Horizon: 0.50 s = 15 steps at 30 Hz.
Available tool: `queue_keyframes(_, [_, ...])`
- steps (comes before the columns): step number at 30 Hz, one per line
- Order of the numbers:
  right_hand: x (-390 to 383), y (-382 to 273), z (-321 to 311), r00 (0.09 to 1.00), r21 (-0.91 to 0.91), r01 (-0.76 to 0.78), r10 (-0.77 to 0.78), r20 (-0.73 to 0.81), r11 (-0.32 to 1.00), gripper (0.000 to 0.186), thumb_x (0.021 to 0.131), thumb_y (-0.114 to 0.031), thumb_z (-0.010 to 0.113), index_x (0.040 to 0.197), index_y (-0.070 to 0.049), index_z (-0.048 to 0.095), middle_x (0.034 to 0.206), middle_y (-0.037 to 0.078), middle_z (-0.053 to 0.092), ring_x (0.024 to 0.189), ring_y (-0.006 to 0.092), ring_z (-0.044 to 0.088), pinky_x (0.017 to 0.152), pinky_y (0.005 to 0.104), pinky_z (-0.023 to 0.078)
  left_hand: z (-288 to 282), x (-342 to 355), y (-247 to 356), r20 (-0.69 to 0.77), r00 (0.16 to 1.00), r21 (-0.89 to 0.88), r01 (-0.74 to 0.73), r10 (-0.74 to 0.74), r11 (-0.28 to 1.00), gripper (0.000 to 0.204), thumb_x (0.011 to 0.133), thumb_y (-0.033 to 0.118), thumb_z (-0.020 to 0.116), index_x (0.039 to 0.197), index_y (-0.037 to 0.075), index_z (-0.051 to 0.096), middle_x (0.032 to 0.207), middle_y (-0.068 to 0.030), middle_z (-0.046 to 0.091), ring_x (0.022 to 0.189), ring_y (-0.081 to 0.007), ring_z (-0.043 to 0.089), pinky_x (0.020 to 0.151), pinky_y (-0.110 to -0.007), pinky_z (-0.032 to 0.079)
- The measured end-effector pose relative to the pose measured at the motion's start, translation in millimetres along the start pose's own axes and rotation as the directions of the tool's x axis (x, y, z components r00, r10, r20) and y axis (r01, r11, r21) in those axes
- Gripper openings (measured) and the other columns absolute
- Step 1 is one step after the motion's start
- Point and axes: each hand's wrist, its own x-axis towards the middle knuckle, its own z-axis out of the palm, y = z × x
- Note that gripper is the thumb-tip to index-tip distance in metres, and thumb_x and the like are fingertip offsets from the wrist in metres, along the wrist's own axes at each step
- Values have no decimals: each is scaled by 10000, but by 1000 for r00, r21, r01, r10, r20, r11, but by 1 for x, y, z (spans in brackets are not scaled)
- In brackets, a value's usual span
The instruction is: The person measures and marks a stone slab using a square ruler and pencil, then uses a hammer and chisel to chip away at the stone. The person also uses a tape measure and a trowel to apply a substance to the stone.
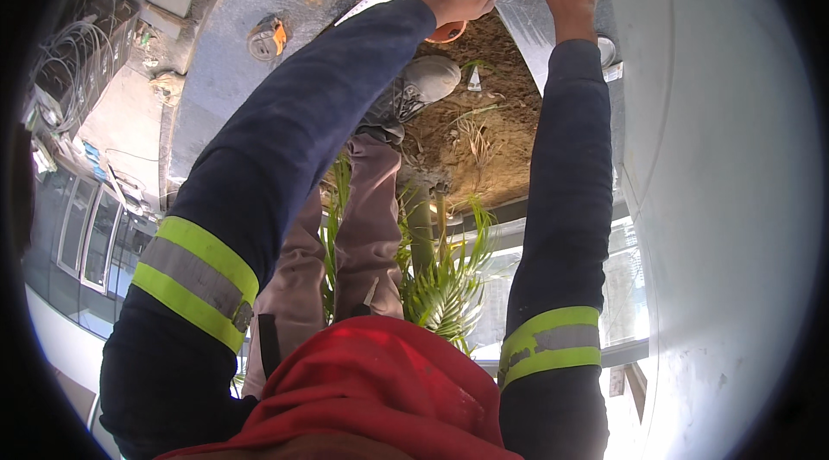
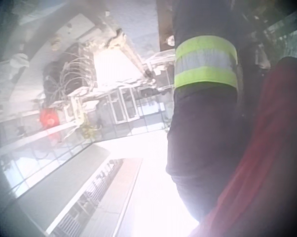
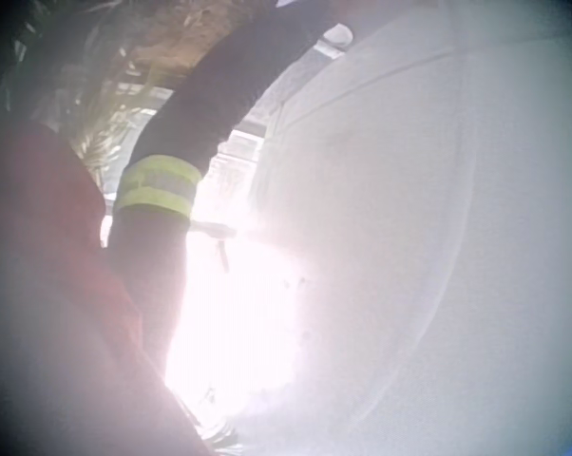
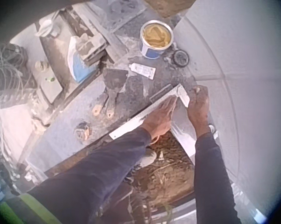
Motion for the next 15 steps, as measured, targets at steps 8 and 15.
queue_keyframes(8, [-33, 33, 15, 970, -63, -106, 117, 211, 992, 550, 902, -416, 759, 1382, -161, 670, 1269, 192, 700, 1225, 344, 650, 1010, 428, 504, 18, 9, 8, -116, 991, -210, 38, -63, 977, 452, 1002, 219, 534, 1323, -76, 651, 1677, -169, 282, 1545, -309, 266, 1257, -409, 280])
queue_keyframes(15, [-29, -5, 22, 908, 39, -393, 381, 172, 919, 364, 885, -299, 753, 1167, -69, 743, 1095, 232, 733, 1052, 413, 698, 914, 478, 546, 18, 11, -3, -184, 981, -440, -25, -62, 898, 629, 894, 150, 556, 1403, -210, 473, 1634, -288, 271, 1536, -404, 231, 1260, -424, 213])
